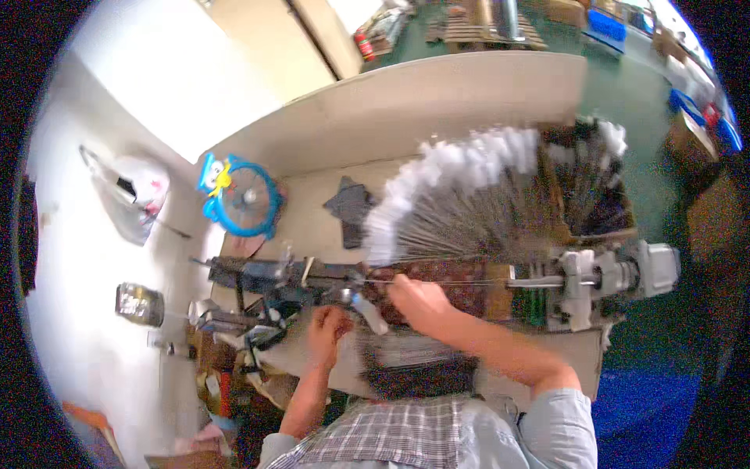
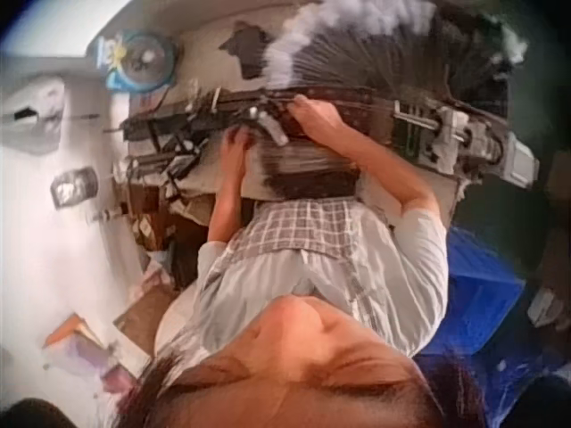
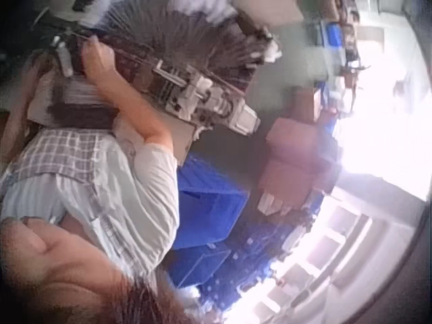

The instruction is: Assembling components of industrial brushes using a manual press tool.

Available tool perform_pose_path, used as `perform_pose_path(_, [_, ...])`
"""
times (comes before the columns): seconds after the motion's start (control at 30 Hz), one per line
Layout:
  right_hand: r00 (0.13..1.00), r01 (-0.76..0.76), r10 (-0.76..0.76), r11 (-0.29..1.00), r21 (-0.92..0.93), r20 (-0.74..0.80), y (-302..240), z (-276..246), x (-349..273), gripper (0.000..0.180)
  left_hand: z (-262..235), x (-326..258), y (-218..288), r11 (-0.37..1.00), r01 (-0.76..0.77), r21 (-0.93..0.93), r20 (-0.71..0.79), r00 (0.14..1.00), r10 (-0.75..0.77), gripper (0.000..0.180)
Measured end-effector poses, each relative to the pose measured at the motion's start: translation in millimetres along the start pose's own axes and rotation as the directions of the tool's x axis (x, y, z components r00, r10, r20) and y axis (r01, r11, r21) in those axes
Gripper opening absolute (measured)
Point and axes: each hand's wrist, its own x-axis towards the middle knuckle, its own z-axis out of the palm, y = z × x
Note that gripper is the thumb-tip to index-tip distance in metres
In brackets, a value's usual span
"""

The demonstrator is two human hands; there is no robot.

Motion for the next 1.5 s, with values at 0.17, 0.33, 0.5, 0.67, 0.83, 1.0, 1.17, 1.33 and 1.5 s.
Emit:
perform_pose_path(0.17, [0.999, 0.047, -0.045, 0.997, 0.065, -0.029, 2.1, -5.4, -4.6, 0.016, -105.7, 16.0, -21.8, 0.849, 0.21, -0.484, -0.071, 0.958, -0.277, 0.025])
perform_pose_path(0.33, [0.999, 0.037, -0.039, 0.995, 0.098, 0.016, -2.7, -8.5, -0.3, 0.027, -128.4, 20.7, -10.4, 0.78, 0.179, -0.6, -0.192, 0.914, -0.357, 0.018])
perform_pose_path(0.5, [0.998, 0.043, -0.049, 0.992, 0.122, 0.049, -10.5, -28.3, -5.0, 0.031, -126.3, 24.7, -18.9, 0.755, 0.132, -0.642, -0.224, 0.91, -0.349, 0.015])
perform_pose_path(0.67, [0.998, 0.022, -0.031, 0.989, 0.144, 0.059, -13.5, -53.4, -16.8, 0.033, -115.7, 25.1, -29.2, 0.794, 0.039, -0.607, -0.305, 0.911, -0.277, 0.011])
perform_pose_path(0.83, [0.971, 0.069, -0.037, 0.989, 0.129, -0.237, -19.1, -93.7, -11.0, 0.023, -17.5, -29.4, 2.5, 0.999, -0.038, -0.022, -0.007, 0.999, 0.038, 0.012])
perform_pose_path(1.0, [0.939, -0.056, 0.146, 0.958, 0.282, -0.312, 6.5, -85.5, -19.0, 0.019, 92.3, -32.7, 18.1, 0.934, 0.121, -0.337, 0.308, 0.951, -0.012, 0.015])
perform_pose_path(1.17, [0.946, -0.101, 0.208, 0.919, 0.381, -0.25, 20.6, -92.5, -31.4, 0.019, 119.5, -23.8, 4.7, 0.968, 0.064, -0.244, 0.366, 0.93, 0.03, 0.015])
perform_pose_path(1.33, [0.942, -0.109, 0.236, 0.888, 0.447, -0.239, 28.8, -95.8, -39.2, 0.019, 126.7, -25.2, -3.1, 0.974, 0.008, -0.226, 0.345, 0.936, 0.073, 0.015])
perform_pose_path(1.5, [0.96, -0.006, 0.125, 0.904, 0.428, -0.249, 33.7, -99.4, -48.5, 0.017, 139.9, -26.1, -3.0, 0.975, 0.058, -0.214, 0.346, 0.938, 0.02, 0.014])
